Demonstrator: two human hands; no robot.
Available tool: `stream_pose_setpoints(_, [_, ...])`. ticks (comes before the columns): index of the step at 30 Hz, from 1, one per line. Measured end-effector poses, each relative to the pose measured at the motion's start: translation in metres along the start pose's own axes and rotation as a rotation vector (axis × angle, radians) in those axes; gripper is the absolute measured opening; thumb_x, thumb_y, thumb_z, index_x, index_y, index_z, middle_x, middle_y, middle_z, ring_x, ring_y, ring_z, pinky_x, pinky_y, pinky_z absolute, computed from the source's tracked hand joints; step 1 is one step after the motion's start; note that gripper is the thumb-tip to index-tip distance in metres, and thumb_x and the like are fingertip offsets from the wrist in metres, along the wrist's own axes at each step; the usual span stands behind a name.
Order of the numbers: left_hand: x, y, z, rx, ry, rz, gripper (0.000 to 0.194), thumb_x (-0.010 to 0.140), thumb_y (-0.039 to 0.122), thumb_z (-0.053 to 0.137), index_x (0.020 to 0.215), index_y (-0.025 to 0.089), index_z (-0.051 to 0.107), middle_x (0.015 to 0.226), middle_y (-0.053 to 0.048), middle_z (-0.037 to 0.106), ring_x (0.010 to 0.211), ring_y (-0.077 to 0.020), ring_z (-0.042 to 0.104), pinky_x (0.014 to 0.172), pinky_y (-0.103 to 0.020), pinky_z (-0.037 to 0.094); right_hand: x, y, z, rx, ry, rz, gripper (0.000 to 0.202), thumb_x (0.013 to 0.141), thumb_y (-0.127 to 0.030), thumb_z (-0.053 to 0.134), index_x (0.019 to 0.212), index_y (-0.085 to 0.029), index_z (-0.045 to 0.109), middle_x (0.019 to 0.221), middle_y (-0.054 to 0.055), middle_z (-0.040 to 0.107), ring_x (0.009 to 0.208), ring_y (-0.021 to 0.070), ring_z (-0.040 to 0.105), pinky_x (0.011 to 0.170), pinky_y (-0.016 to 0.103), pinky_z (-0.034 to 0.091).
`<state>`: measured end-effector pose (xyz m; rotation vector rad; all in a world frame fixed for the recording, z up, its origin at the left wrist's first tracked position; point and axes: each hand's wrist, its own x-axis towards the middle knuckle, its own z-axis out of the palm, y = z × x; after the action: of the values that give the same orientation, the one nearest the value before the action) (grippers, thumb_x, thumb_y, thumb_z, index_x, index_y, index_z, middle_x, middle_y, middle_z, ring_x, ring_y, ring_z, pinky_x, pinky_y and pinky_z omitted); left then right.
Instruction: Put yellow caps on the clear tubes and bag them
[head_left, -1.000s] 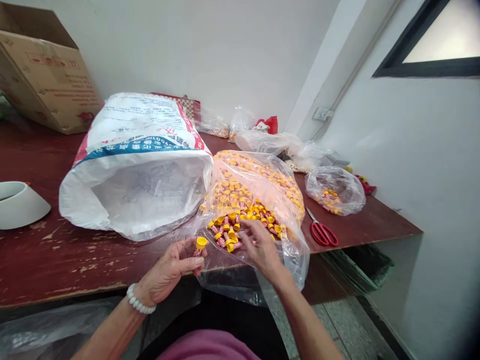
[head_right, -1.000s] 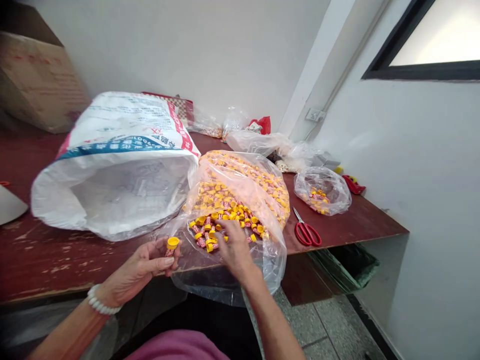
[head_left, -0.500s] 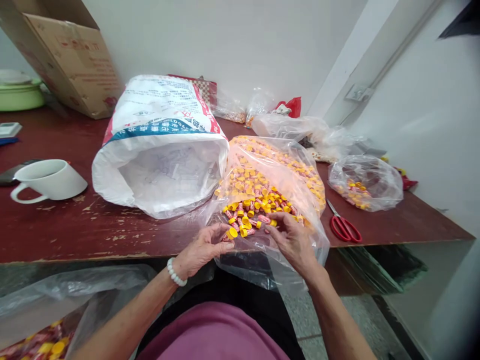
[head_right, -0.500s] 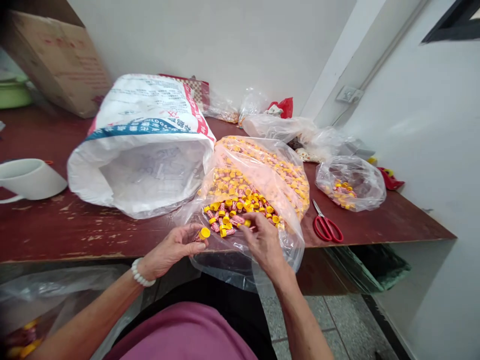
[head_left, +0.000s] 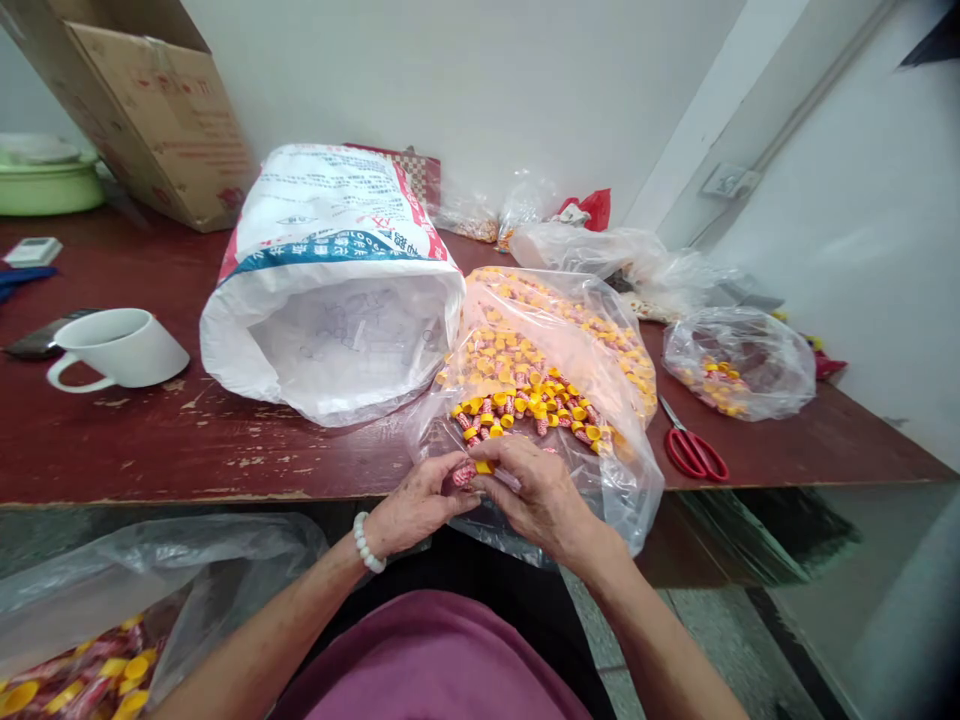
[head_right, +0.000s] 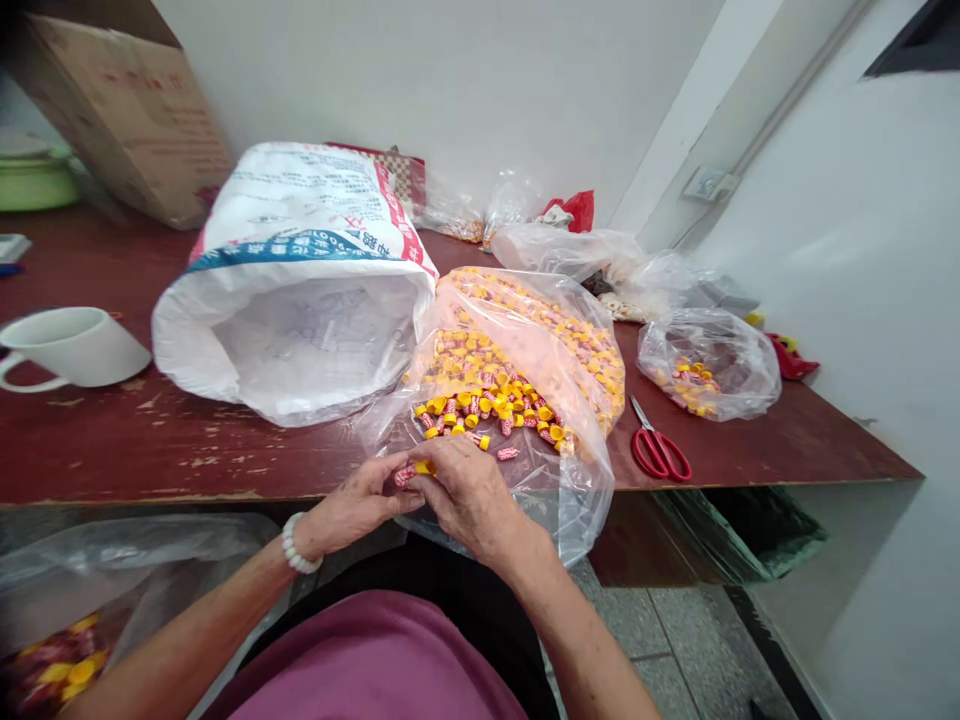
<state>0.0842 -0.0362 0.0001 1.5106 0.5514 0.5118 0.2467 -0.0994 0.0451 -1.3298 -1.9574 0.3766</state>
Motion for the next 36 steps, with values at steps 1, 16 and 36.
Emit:
stream_pose_setpoints(1, [0.000, 0.001, 0.001, 0.021, 0.009, -0.002, 0.019, 0.076, 0.028, 0.062, 0.092, 0.016, 0.062, 0.087, -0.002, 0.061, 0.084, -0.0175, 0.053, 0.078, -0.026, 0.042, 0.000, -0.001, 0.000, 0.021, -0.015, 0.012, 0.022, 0.088, -0.024, 0.052, 0.109, -0.022, 0.056, 0.098, 0.005, 0.066, 0.092, 0.0163, 0.061, 0.083, 0.030, 0.048])
stream_pose_setpoints(16, [-0.006, -0.006, 0.000, -0.095, 0.139, -0.202, 0.028, 0.072, 0.038, 0.065, 0.086, 0.018, 0.052, 0.060, 0.006, 0.046, 0.047, -0.0077, 0.040, 0.040, -0.018, 0.030, -0.017, 0.039, 0.009, -0.150, 0.151, 0.191, 0.021, 0.087, -0.018, 0.044, 0.104, -0.020, 0.057, 0.110, 0.009, 0.057, 0.108, 0.0190, 0.051, 0.093, 0.036, 0.041])
stream_pose_setpoints(36, [-0.009, -0.029, 0.004, -0.221, 0.452, -0.290, 0.045, 0.058, 0.044, 0.075, 0.087, 0.019, 0.052, 0.051, 0.007, 0.046, 0.041, -0.0064, 0.037, 0.037, -0.017, 0.033, -0.024, 0.137, -0.224, -0.853, 0.812, 0.481, 0.019, 0.080, -0.029, 0.056, 0.090, -0.015, 0.064, 0.089, 0.009, 0.061, 0.085, 0.0202, 0.056, 0.080, 0.038, 0.045])
